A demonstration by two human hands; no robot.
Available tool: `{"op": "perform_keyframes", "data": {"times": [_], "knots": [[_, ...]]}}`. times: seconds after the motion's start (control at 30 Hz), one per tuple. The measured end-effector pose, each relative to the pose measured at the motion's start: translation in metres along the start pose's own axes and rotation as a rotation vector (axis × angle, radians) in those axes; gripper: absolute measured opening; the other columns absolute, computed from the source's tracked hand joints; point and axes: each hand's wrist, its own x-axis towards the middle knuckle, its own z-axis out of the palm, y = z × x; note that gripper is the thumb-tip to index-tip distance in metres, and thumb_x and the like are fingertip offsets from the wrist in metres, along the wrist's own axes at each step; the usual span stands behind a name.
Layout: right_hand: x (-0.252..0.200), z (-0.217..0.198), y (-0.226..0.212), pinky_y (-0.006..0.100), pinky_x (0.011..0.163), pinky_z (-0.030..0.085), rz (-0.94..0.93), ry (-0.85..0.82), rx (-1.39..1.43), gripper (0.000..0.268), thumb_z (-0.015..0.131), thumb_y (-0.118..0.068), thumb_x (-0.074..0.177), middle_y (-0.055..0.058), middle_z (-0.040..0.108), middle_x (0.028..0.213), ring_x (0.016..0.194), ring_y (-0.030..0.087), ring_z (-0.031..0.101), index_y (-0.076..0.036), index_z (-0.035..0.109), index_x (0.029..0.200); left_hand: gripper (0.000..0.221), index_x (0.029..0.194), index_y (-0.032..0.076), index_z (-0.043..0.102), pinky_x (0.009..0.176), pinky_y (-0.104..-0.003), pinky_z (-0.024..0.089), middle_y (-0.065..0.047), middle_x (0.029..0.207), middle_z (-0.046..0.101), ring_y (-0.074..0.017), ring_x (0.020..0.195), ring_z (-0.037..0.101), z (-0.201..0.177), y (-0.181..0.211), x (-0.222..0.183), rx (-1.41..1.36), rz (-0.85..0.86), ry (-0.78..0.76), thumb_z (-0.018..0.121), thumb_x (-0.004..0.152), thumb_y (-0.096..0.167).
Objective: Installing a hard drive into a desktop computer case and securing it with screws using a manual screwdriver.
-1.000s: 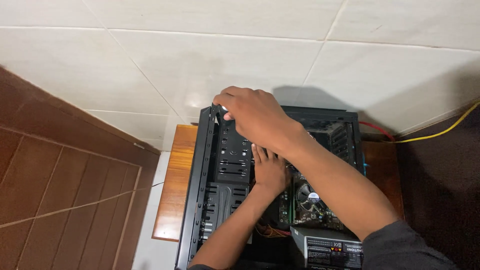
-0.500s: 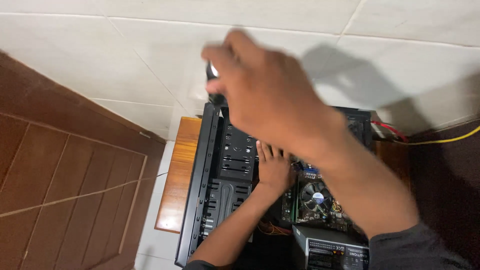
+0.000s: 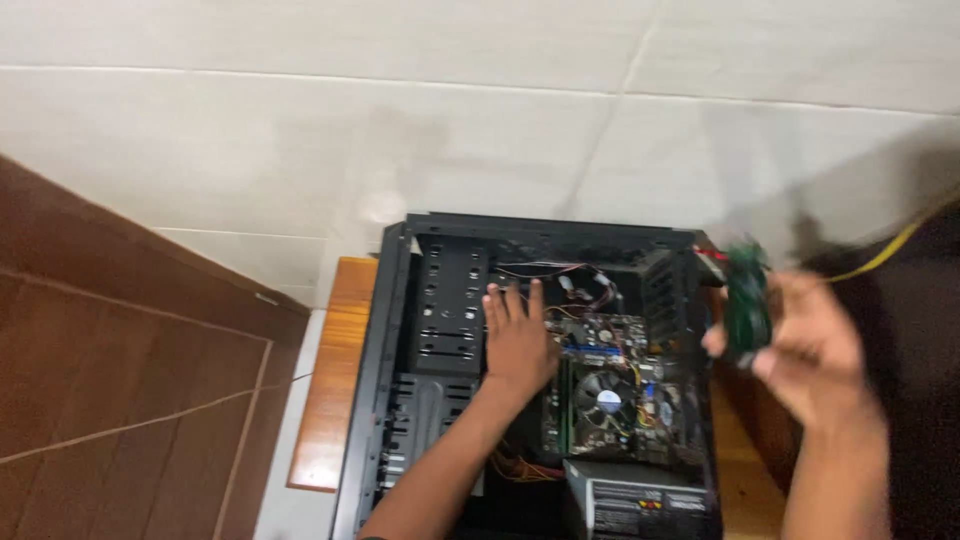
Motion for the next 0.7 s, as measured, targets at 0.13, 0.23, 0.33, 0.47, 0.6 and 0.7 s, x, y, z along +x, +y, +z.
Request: {"op": "perform_keyframes", "data": {"times": [0.13,0.23,0.33,0.47,0.6,0.7], "knots": [[-0.085,-0.021,0.021,0.05,0.094,0.054,0.149,0.121,-0.137,0.093,0.072,0.01,0.066,0.03,0.064,0.128,0.095,0.036,0.071,-0.002,0.04,0.153,0.1,0.16,0.007,0.021,0.12,-0.064,0.012,-0.027,0.153,0.036,-0.0564,0.145,0.023,-0.002,-0.002,-0.002,0.027,0.016,0.073,0.072,0.079,0.039],[-0.138,-0.051,0.033,0.049,0.074,0.052,0.038,0.239,0.094,0.061,0.063,0.007,0.08,0.016,0.06,0.096,0.08,0.028,0.058,0.0,0.052,0.139,0.111,0.162,0.009,0.01,0.12,-0.065,0.007,-0.027,0.16,0.026,-0.0533,0.148,0.015,-0.015,0.002,-0.007,0.042,0.003,-0.078,0.073,0.083,0.054],[-0.168,-0.064,0.025,0.036,0.06,0.053,0.319,0.787,-0.222,0.028,0.073,-0.006,0.088,0.004,0.049,0.079,0.06,0.015,0.052,-0.013,0.05,0.101,0.108,0.161,0.005,0.011,0.119,-0.065,0.008,-0.026,0.16,0.028,-0.0511,0.15,0.015,-0.018,0.001,-0.01,0.052,0.008,-0.103,0.073,0.083,0.048],[-0.188,-0.083,0.027,0.04,0.085,0.05,0.776,0.911,-0.917,0.02,0.077,-0.02,0.094,0.017,0.076,0.102,0.095,0.029,0.072,-0.007,0.066,0.104,0.103,0.162,0.011,0.012,0.115,-0.072,0.013,-0.021,0.161,0.03,-0.047,0.151,0.017,-0.017,-0.001,-0.016,0.085,0.005,-0.094,0.067,0.085,0.049],[-0.244,-0.174,0.114,0.046,0.078,0.051,1.062,0.472,-1.536,0.04,0.066,-0.043,0.091,0.02,0.076,0.094,0.09,0.039,0.071,-0.006,0.073,0.104,0.1,0.162,0.015,0.02,0.109,-0.076,0.019,-0.022,0.162,0.028,-0.0497,0.149,0.019,-0.015,0.0,-0.019,0.174,0.025,-0.032,0.067,0.083,0.053],[-0.276,-0.183,0.17,0.054,0.081,0.054,0.835,0.611,-1.548,0.038,0.062,-0.038,0.083,0.023,0.073,0.077,0.088,0.045,0.072,-0.001,0.072,0.081,0.097,0.164,0.01,0.018,0.113,-0.075,0.011,-0.028,0.161,0.025,-0.0519,0.152,0.014,-0.04,0.012,-0.022,0.08,-0.031,-0.165,0.067,0.085,0.038]]}}
